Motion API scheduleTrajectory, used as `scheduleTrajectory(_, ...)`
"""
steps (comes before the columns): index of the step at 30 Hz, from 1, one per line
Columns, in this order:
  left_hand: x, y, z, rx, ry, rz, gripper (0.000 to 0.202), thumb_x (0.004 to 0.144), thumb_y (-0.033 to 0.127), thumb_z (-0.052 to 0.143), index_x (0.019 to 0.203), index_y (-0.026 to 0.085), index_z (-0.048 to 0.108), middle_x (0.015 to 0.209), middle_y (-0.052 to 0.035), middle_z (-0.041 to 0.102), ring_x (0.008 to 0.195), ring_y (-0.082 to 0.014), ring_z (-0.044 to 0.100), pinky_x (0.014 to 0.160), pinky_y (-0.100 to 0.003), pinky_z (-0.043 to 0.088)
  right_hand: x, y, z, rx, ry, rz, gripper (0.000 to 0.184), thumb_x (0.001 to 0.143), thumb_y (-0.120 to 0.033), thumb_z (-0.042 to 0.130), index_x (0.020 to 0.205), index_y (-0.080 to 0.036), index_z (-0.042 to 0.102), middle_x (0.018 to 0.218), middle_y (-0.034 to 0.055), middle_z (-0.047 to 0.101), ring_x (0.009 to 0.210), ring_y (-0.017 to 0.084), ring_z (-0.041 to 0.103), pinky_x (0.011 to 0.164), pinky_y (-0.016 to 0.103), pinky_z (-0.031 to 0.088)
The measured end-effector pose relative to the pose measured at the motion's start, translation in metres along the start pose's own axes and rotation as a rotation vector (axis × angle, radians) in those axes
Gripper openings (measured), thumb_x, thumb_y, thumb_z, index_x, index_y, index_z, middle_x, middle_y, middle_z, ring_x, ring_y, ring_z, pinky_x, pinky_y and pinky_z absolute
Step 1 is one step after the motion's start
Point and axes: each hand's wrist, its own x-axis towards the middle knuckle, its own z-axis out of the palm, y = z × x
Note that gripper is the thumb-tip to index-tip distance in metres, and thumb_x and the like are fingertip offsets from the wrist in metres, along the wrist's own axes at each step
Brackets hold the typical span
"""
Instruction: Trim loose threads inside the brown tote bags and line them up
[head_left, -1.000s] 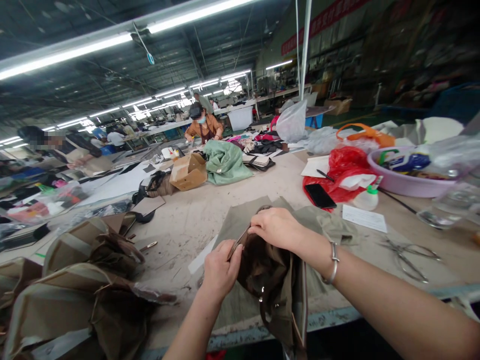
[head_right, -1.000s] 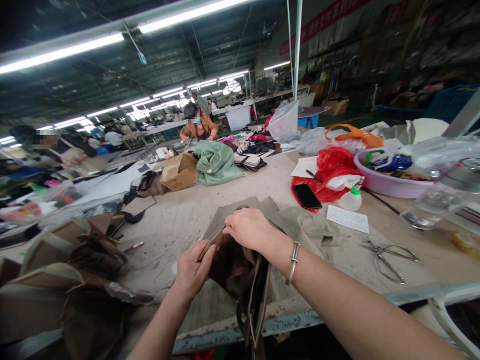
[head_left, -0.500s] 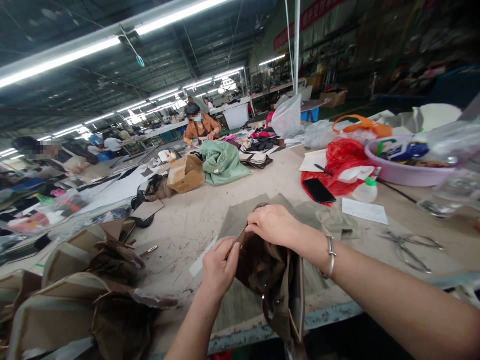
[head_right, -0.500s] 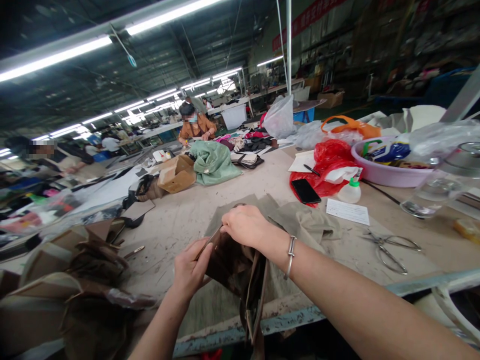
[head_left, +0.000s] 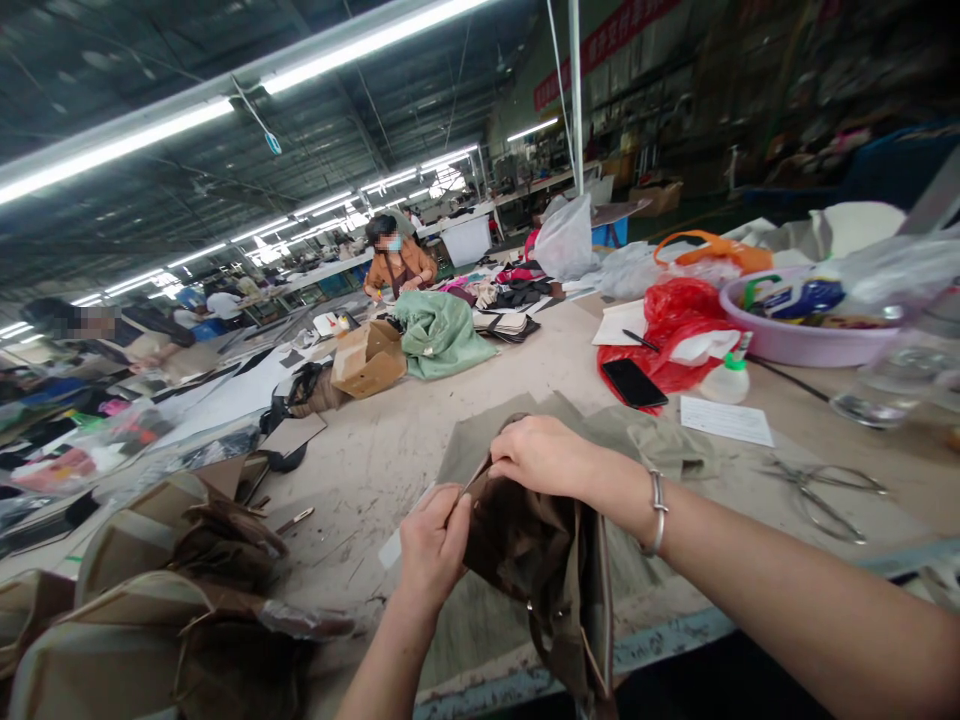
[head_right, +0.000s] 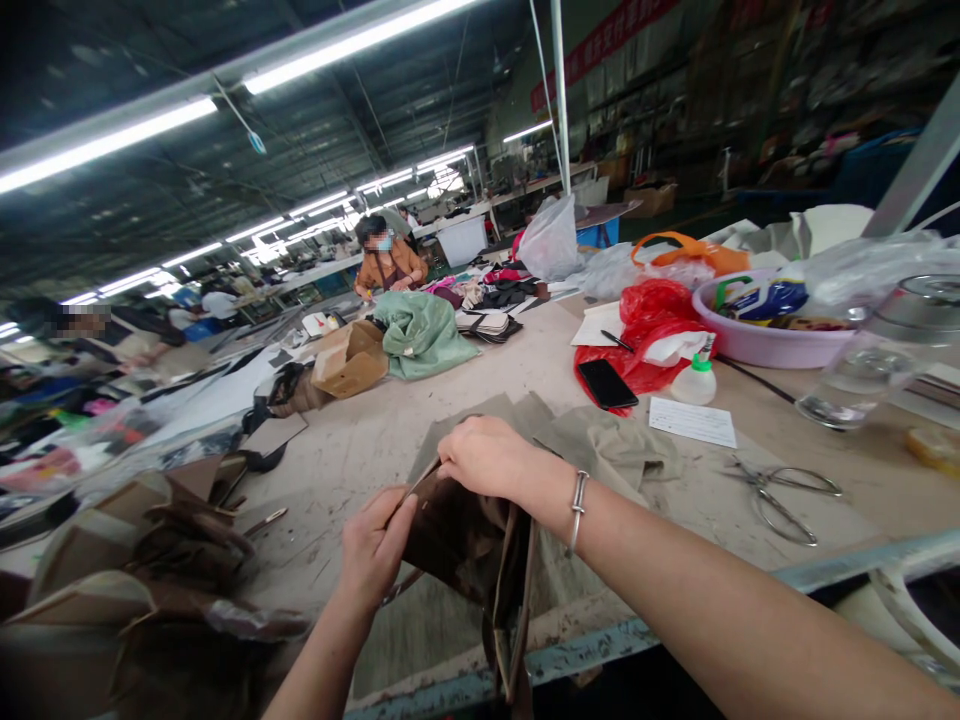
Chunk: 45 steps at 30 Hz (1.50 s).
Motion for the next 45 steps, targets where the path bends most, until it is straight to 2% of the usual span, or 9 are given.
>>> scheduleTrajectory(6,0.001,-0.003,0.0,0.004,0.003,-0.024,0.021,0.089,0.027,0.043,0.085,0.017,0.062,0.086,-0.0046,0.063,0.082,-0.0157,0.058,0.074,-0.025,0.044,-0.006,0.018,-0.004,0.102,-0.008,-0.152,0.014,0.083,-0.029,0.057,0.086,-0.02,0.068,0.084,0.0026,0.069,0.085,0.016,0.061,0.078,0.024,0.04)
scheduleTrajectory(12,0.001,-0.003,0.001,0.003,0.003,-0.018,0.021,0.088,0.027,0.044,0.084,0.017,0.061,0.086,-0.0043,0.063,0.082,-0.0156,0.058,0.074,-0.024,0.044,-0.005,0.016,-0.011,0.033,0.008,-0.042,0.019,0.086,-0.029,0.051,0.085,-0.019,0.068,0.085,0.005,0.069,0.082,0.016,0.061,0.074,0.024,0.039)
scheduleTrajectory(19,0.0,0.001,0.001,0.0,-0.024,-0.006,0.022,0.088,0.027,0.043,0.081,0.017,0.06,0.08,-0.0035,0.061,0.076,-0.0146,0.057,0.07,-0.024,0.044,-0.001,0.016,-0.005,0.037,0.051,0.075,0.015,0.084,-0.033,0.056,0.088,-0.02,0.063,0.082,0.0029,0.068,0.076,0.016,0.061,0.065,0.023,0.037)
scheduleTrajectory(23,0.0,0.001,0.001,-0.004,-0.023,-0.007,0.021,0.089,0.027,0.043,0.081,0.017,0.06,0.081,-0.0035,0.061,0.077,-0.0143,0.057,0.07,-0.024,0.043,-0.003,0.017,-0.004,0.049,0.116,0.047,0.025,0.082,-0.031,0.058,0.105,-0.021,0.057,0.087,0.0032,0.068,0.081,0.017,0.062,0.067,0.023,0.038)
scheduleTrajectory(30,0.0,-0.001,0.002,0.005,-0.043,0.004,0.024,0.09,0.028,0.04,0.083,0.017,0.06,0.08,-0.0047,0.061,0.077,-0.0157,0.056,0.07,-0.025,0.043,0.0,0.015,-0.008,-0.01,0.052,0.002,0.015,0.086,-0.03,0.052,0.089,-0.02,0.063,0.083,0.0043,0.068,0.081,0.017,0.061,0.069,0.024,0.038)
scheduleTrajectory(34,0.003,0.003,-0.01,0.14,-0.122,0.011,0.027,0.09,0.03,0.037,0.077,0.018,0.057,0.073,-0.0034,0.059,0.071,-0.0156,0.056,0.064,-0.024,0.041,0.003,0.011,-0.01,-0.028,0.014,0.051,0.017,0.087,-0.031,0.051,0.089,-0.021,0.064,0.087,0.005,0.069,0.082,0.018,0.062,0.068,0.024,0.039)
scheduleTrajectory(40,0.033,0.026,-0.042,0.247,-0.502,0.078,0.02,0.081,0.039,0.055,0.092,0.024,0.061,0.081,0.0003,0.067,0.072,-0.0174,0.06,0.058,-0.022,0.037,0.008,0.009,-0.007,-0.059,0.019,0.08,0.017,0.085,-0.029,0.05,0.086,-0.022,0.065,0.086,0.0042,0.069,0.082,0.019,0.062,0.067,0.025,0.04)
scheduleTrajectory(42,0.047,0.03,-0.039,0.26,-0.506,0.087,0.02,0.082,0.04,0.053,0.089,0.024,0.063,0.081,0.0003,0.068,0.072,-0.017,0.06,0.057,-0.022,0.035,0.009,0.01,-0.005,-0.074,0.033,0.095,0.019,0.085,-0.031,0.049,0.085,-0.022,0.065,0.086,0.0041,0.069,0.082,0.019,0.062,0.066,0.026,0.04)
scheduleTrajectory(45,0.063,0.025,-0.022,0.372,-0.421,0.067,0.03,0.086,0.037,0.045,0.069,0.02,0.062,0.065,-0.0013,0.064,0.059,-0.0153,0.056,0.052,-0.023,0.029,0.009,0.01,-0.005,-0.087,0.02,0.117,0.019,0.086,-0.033,0.048,0.086,-0.023,0.065,0.086,0.0038,0.069,0.082,0.019,0.062,0.066,0.026,0.04)
